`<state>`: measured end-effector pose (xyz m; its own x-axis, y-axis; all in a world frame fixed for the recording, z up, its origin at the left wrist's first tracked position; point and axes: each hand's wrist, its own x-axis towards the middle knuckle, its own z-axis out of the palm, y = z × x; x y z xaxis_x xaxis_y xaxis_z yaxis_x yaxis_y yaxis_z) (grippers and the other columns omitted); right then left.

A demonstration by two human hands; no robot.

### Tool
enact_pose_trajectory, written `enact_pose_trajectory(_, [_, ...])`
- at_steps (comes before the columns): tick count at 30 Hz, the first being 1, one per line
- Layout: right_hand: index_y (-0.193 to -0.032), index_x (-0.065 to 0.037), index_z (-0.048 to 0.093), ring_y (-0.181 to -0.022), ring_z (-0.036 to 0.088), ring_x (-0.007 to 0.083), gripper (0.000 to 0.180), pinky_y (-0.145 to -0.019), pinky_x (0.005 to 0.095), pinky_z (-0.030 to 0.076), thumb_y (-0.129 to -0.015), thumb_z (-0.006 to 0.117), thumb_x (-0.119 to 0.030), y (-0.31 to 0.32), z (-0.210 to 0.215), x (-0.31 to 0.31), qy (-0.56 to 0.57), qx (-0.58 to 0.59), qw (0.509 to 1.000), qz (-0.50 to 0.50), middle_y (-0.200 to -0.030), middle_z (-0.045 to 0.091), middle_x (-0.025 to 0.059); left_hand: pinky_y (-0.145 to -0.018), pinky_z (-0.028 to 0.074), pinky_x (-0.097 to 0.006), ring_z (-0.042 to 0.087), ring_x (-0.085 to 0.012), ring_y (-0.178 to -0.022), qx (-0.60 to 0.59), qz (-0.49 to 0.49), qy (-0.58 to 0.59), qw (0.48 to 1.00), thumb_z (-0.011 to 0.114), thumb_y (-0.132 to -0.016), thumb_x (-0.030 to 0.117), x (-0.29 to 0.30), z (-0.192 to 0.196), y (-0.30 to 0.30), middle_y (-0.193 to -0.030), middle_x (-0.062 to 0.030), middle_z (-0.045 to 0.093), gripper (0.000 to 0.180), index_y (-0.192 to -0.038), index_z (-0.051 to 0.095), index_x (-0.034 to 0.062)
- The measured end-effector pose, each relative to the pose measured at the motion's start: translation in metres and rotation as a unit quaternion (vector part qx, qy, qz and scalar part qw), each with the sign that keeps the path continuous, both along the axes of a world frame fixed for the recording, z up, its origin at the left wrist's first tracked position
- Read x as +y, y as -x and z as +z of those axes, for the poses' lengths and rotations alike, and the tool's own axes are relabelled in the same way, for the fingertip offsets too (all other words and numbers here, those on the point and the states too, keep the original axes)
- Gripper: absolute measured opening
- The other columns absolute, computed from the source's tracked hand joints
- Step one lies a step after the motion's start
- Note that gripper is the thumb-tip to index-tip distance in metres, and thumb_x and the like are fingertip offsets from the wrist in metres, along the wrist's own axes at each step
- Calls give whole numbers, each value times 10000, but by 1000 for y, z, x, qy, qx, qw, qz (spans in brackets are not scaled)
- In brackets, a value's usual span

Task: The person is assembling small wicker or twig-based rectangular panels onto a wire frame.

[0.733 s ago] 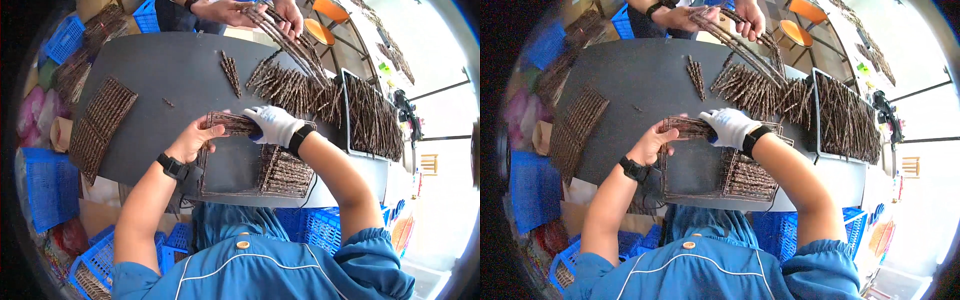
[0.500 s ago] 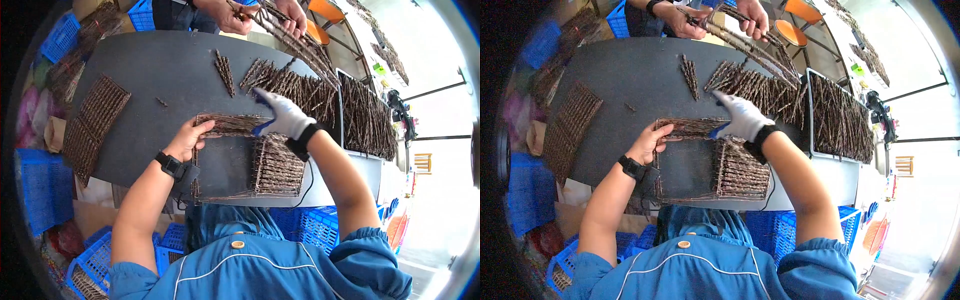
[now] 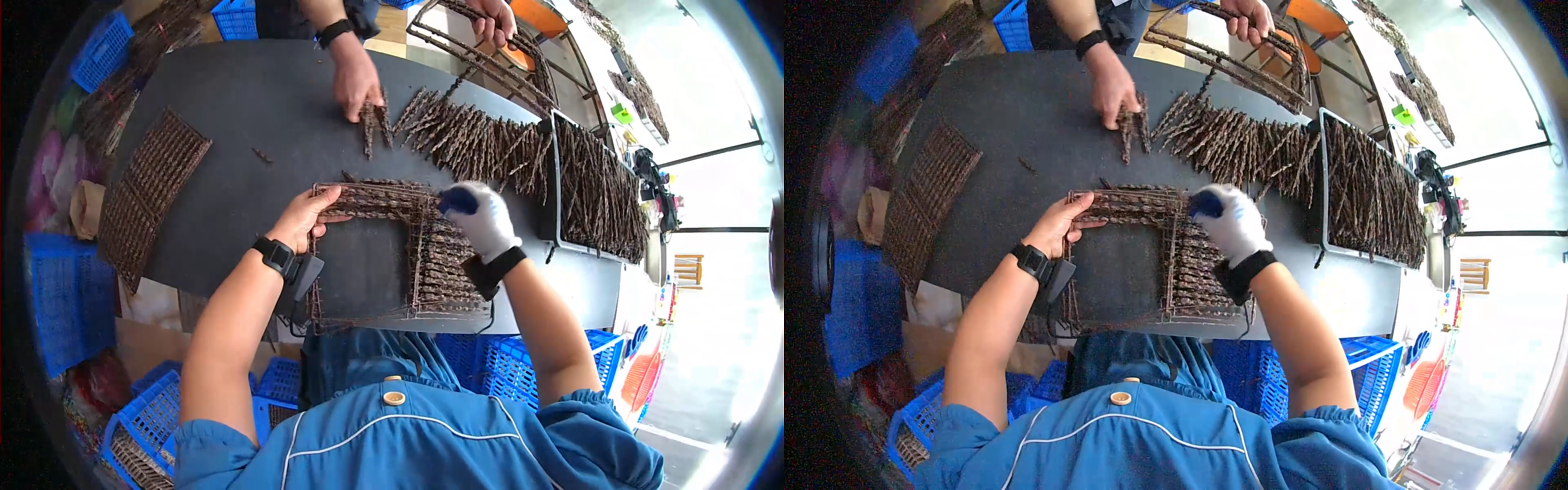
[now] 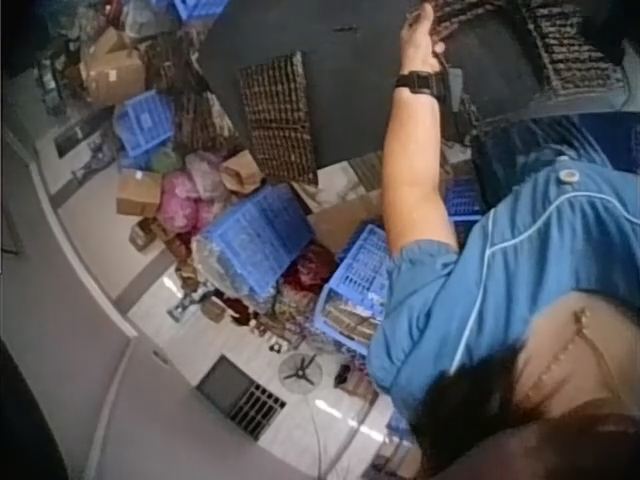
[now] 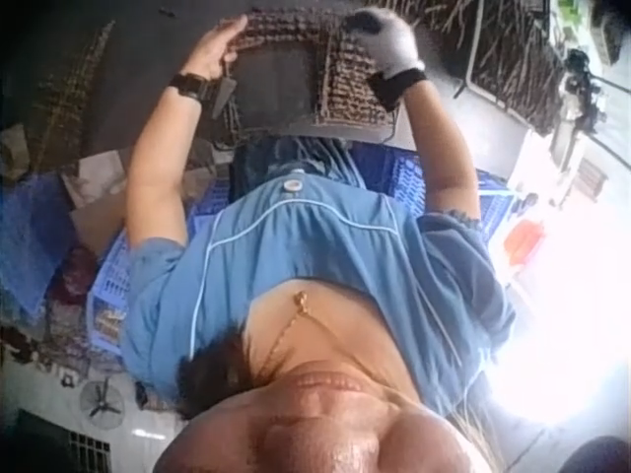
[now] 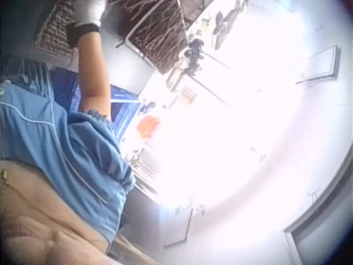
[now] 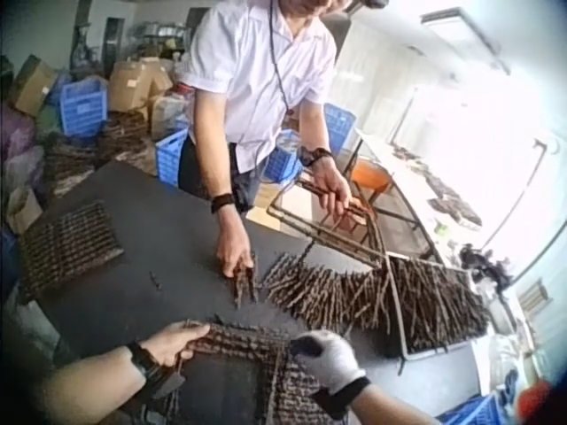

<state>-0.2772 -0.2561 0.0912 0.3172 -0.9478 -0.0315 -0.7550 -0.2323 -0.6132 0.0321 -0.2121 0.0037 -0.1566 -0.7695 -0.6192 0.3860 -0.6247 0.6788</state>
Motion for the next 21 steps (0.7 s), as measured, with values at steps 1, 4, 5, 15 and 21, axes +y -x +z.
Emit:
enact_pose_trajectory(1, [-1008,-38,693,-853,658,199,247,-818,315,517,-764,728,-32,6,5,-7,-45,-121,991,-25,-920,698,73,-375,313,-166,695,-217,-959,-1,1,-5,1000,684,-905,380,0,-3,0,-1114,-56,681,392,-1155,598,91])
enact_pose_trajectory(4, [-1091,17,672,-761,625,87,214,-724,249,525,-885,627,-18,15,14,-20,-199,-276,936,-88,-921,703,32,-369,313,-164,692,-211,-973,4,13,-12,1000,688,-905,362,-1,-9,1,-1123,-61,685,380,-1161,606,94])
enact_pose_trajectory(5, [-1106,8,667,-790,631,92,214,-738,250,523,-907,623,-59,13,13,-21,-262,-306,911,-91,-963,704,36,-370,314,-163,689,-209,-980,13,14,-10,1000,692,-903,359,-1,-10,1,-1126,-62,685,380,-1163,606,95])
enact_pose_trajectory(15, [-1078,-7,669,-783,657,140,200,-734,278,538,-933,617,-134,36,-9,-37,-226,-331,896,-190,-945,706,49,-381,323,-164,685,-193,-932,15,38,-21,999,678,-922,295,5,-4,3,-1076,-24,683,299,-1145,601,111])
enact_pose_trajectory(21, [-940,-18,702,-719,633,146,117,-635,290,497,-891,681,-122,111,-19,-156,-129,-320,898,-275,-854,691,52,-377,323,-166,663,-117,-822,17,42,1,999,666,-930,253,7,-2,4,-971,-9,675,247,-1110,615,92])
